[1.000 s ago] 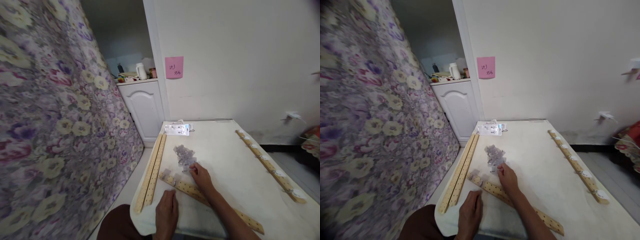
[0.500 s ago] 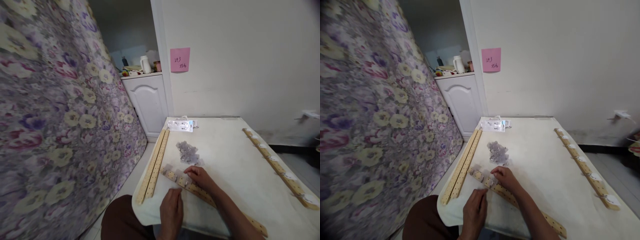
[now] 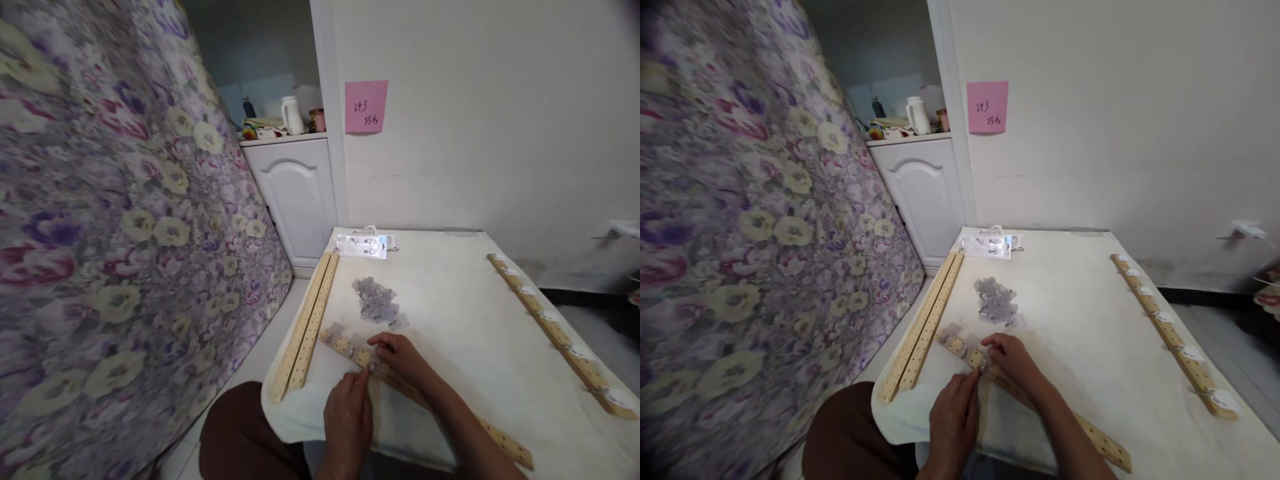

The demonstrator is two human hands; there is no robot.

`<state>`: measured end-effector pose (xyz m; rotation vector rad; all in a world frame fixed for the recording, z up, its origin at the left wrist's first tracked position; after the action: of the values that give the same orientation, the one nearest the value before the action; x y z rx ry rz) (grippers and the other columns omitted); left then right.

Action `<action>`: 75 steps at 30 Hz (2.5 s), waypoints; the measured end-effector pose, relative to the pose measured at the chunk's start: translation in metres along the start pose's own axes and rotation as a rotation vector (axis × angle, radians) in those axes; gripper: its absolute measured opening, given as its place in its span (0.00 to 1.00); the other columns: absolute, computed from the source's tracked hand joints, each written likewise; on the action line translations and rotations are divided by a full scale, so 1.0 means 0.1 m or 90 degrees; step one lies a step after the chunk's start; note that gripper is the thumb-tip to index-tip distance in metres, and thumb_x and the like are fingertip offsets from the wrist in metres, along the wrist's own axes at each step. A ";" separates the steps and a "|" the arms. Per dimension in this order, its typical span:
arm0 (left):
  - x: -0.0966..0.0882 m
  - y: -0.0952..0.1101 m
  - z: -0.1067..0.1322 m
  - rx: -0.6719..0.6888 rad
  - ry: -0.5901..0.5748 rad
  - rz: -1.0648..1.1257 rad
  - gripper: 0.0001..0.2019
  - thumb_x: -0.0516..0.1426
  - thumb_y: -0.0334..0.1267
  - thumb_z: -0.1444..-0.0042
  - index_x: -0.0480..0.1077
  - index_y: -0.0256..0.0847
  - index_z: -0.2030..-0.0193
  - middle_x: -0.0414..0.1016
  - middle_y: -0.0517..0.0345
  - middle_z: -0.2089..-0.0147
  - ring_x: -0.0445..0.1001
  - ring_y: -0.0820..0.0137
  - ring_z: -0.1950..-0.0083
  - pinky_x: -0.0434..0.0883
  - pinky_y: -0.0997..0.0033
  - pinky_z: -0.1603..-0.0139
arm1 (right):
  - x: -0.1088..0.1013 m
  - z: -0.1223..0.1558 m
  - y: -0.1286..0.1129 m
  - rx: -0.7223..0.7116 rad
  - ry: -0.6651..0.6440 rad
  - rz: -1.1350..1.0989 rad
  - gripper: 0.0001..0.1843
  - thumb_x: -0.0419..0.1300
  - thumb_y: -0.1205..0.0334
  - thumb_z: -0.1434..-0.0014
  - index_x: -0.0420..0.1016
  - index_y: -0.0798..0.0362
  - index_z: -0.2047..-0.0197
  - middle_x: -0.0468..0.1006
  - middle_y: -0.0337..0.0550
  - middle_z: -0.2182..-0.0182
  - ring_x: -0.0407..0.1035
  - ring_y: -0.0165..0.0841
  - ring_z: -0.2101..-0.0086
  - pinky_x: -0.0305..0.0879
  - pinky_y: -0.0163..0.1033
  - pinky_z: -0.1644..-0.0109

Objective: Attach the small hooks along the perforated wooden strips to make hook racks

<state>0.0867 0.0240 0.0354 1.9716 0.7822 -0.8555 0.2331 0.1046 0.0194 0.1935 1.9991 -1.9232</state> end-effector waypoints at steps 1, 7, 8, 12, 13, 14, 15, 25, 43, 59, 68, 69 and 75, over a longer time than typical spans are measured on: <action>0.00 0.01 0.00 0.005 0.003 -0.010 0.21 0.48 0.27 0.42 0.64 0.44 0.44 0.72 0.53 0.60 0.72 0.67 0.60 0.72 0.68 0.61 | 0.00 -0.01 0.00 -0.003 0.003 0.004 0.18 0.53 0.67 0.51 0.78 0.56 0.58 0.80 0.46 0.65 0.71 0.37 0.64 0.64 0.41 0.57; 0.00 0.03 0.03 0.047 0.015 -0.039 0.21 0.47 0.25 0.43 0.63 0.42 0.44 0.72 0.52 0.57 0.71 0.66 0.58 0.72 0.65 0.59 | -0.02 -0.01 -0.01 -0.009 0.019 0.018 0.18 0.52 0.67 0.50 0.78 0.56 0.58 0.80 0.49 0.61 0.72 0.39 0.62 0.65 0.43 0.54; 0.01 0.03 0.03 0.047 0.013 -0.045 0.22 0.47 0.24 0.44 0.63 0.42 0.43 0.72 0.52 0.57 0.71 0.66 0.57 0.72 0.65 0.59 | -0.02 0.00 -0.01 -0.009 0.018 0.017 0.18 0.52 0.67 0.50 0.78 0.56 0.58 0.80 0.49 0.61 0.72 0.39 0.61 0.66 0.44 0.54; 0.03 0.01 0.05 0.041 -0.003 -0.066 0.25 0.47 0.23 0.46 0.62 0.43 0.42 0.72 0.52 0.56 0.71 0.65 0.57 0.72 0.64 0.59 | -0.02 0.01 0.01 -0.008 0.015 0.012 0.18 0.53 0.67 0.50 0.78 0.55 0.58 0.80 0.49 0.60 0.72 0.40 0.59 0.65 0.45 0.52; 0.04 0.02 0.05 0.042 -0.007 -0.068 0.25 0.47 0.22 0.46 0.62 0.43 0.42 0.72 0.52 0.56 0.71 0.65 0.57 0.71 0.64 0.59 | -0.02 0.01 0.01 -0.011 0.017 0.012 0.18 0.53 0.67 0.50 0.78 0.55 0.58 0.80 0.49 0.59 0.72 0.40 0.58 0.65 0.45 0.51; 0.04 0.02 0.05 0.045 -0.010 -0.069 0.25 0.47 0.22 0.46 0.61 0.43 0.42 0.72 0.52 0.57 0.71 0.65 0.58 0.71 0.64 0.60 | -0.03 0.01 0.01 -0.014 0.020 0.012 0.18 0.53 0.68 0.50 0.78 0.55 0.58 0.80 0.49 0.59 0.72 0.40 0.58 0.65 0.46 0.50; 0.04 0.03 0.05 0.048 -0.010 -0.069 0.25 0.47 0.23 0.46 0.61 0.43 0.42 0.71 0.52 0.57 0.71 0.65 0.58 0.71 0.64 0.60 | -0.03 0.01 0.02 -0.016 0.022 0.013 0.17 0.53 0.68 0.50 0.78 0.54 0.58 0.80 0.48 0.58 0.72 0.40 0.57 0.64 0.46 0.50; 0.02 0.05 0.03 0.047 -0.009 -0.079 0.26 0.48 0.22 0.48 0.62 0.43 0.43 0.71 0.52 0.57 0.70 0.66 0.58 0.71 0.66 0.60 | -0.03 0.00 0.01 -0.013 0.020 0.027 0.17 0.53 0.68 0.49 0.78 0.54 0.58 0.80 0.48 0.59 0.72 0.40 0.58 0.65 0.46 0.50; -0.01 0.03 0.09 0.086 0.051 -0.060 0.23 0.47 0.24 0.45 0.63 0.42 0.44 0.72 0.50 0.56 0.71 0.66 0.56 0.72 0.64 0.58 | -0.05 0.01 0.02 -0.006 0.022 0.027 0.16 0.54 0.68 0.49 0.78 0.53 0.59 0.80 0.47 0.60 0.72 0.38 0.59 0.66 0.44 0.52; 0.04 0.07 0.06 0.082 0.011 -0.108 0.26 0.47 0.21 0.47 0.62 0.42 0.42 0.71 0.51 0.58 0.70 0.65 0.59 0.72 0.64 0.61 | -0.05 0.00 0.04 -0.008 0.020 0.021 0.16 0.54 0.68 0.49 0.78 0.53 0.58 0.80 0.46 0.60 0.72 0.39 0.59 0.65 0.45 0.51; 0.04 0.09 0.05 0.085 0.013 -0.114 0.26 0.47 0.21 0.47 0.61 0.41 0.42 0.71 0.51 0.57 0.70 0.65 0.59 0.71 0.64 0.60 | -0.06 0.02 0.01 -0.001 0.024 0.015 0.17 0.54 0.67 0.50 0.78 0.55 0.59 0.80 0.48 0.62 0.72 0.39 0.61 0.66 0.43 0.54; 0.04 0.09 0.05 0.087 0.014 -0.112 0.26 0.47 0.21 0.47 0.61 0.40 0.42 0.71 0.51 0.58 0.70 0.65 0.59 0.71 0.64 0.61 | -0.06 0.02 0.02 0.002 0.024 0.018 0.17 0.53 0.67 0.50 0.78 0.55 0.59 0.80 0.48 0.62 0.72 0.39 0.61 0.66 0.44 0.54; 0.03 0.09 0.05 0.083 0.024 -0.107 0.27 0.47 0.21 0.48 0.61 0.43 0.41 0.71 0.52 0.59 0.70 0.66 0.60 0.71 0.65 0.61 | -0.06 0.02 0.00 -0.011 0.020 0.024 0.17 0.53 0.67 0.49 0.78 0.55 0.58 0.80 0.47 0.62 0.72 0.39 0.62 0.66 0.43 0.54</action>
<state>0.0938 0.0167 0.0346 2.0620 0.9455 -0.9916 0.2393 0.1034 0.0211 0.2578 2.0165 -1.8904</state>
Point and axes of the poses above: each hand's wrist, its own z-axis away from the middle knuckle, its own x-axis out of the palm, y = z × x, the point moved 7 cm from there along -z, towards the middle knuckle
